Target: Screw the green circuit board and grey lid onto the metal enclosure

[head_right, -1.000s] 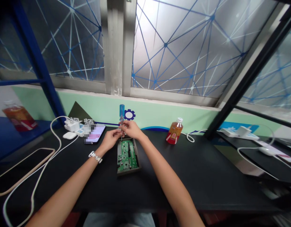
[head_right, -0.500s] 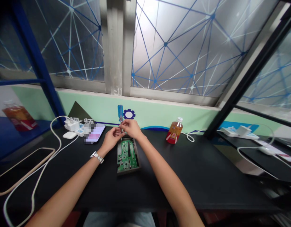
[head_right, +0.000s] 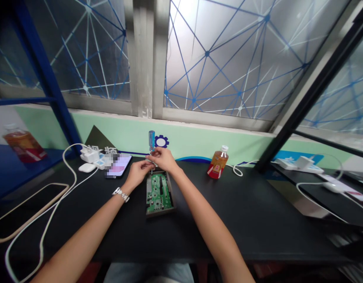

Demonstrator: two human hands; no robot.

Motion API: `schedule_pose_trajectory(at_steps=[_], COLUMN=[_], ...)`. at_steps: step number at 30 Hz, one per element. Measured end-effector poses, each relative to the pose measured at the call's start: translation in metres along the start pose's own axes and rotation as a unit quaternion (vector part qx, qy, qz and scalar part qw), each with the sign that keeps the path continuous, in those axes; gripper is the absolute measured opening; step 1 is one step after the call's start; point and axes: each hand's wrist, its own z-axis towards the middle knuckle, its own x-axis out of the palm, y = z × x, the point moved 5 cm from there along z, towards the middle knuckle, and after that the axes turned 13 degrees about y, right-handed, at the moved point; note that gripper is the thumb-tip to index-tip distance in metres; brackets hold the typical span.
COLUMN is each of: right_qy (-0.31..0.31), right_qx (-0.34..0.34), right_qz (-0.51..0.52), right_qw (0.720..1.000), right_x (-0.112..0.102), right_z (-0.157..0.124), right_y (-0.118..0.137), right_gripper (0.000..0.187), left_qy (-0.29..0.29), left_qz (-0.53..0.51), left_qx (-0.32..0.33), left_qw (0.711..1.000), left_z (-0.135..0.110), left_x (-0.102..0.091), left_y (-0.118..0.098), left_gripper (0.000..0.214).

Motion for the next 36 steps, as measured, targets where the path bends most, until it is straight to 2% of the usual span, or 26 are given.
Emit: schedule_pose_trajectory(at_steps=[4,10,16,20,23,31,34,36], right_qy=[0.074,0.084,0.054,0.012,-0.005,-0.037,-0.042,-0.019], right_qx=[-0.006,0.005,-0.032,-0.052,-0.051,-0.041,-0.046,-0.047], right_qz=[0.055,0.101,0.061,-0.002,-0.001,0.004,0.020,0.052], right_qw=[0.996,0.991,0.996,0.999,0.999,0.998,0.998,0.997], right_x=[0.002,0.005,0.001,-0.002,-0.001,0.006,0.004,0.004], right_z=[-0.001,0.000,0.001,0.000,0.000,-0.001,0.000,0.003], right_y=[0.003,0.000,0.000,0.001,-0.001,-0.003,0.001,0.003], right_gripper=[0.030,0.021,0.017,0.017,0.022,0.026,0.041,0.042], left_qy=[0.032,0.069,0.078,0.005,-0.034,-0.013,-0.004,0.000], left_qz=[-0.021,-0.047,-0.038,0.014,0.046,0.069,0.081,0.092], left_qx=[0.005,0.020,0.018,0.026,0.019,0.011,0.020,0.021], left_qw=[0.999,0.996,0.996,1.000,0.998,0.997,0.997,0.996], left_z=[0.001,0.001,0.000,-0.003,-0.005,-0.004,-0.004,-0.004], left_x=[0.000,0.002,0.005,0.001,-0.002,-0.006,-0.007,-0.007], left_y=[0.000,-0.002,-0.005,-0.009,-0.010,-0.011,-0.012,-0.012], left_gripper=[0.027,0.034,0.033,0.031,0.026,0.022,0.023,0.025])
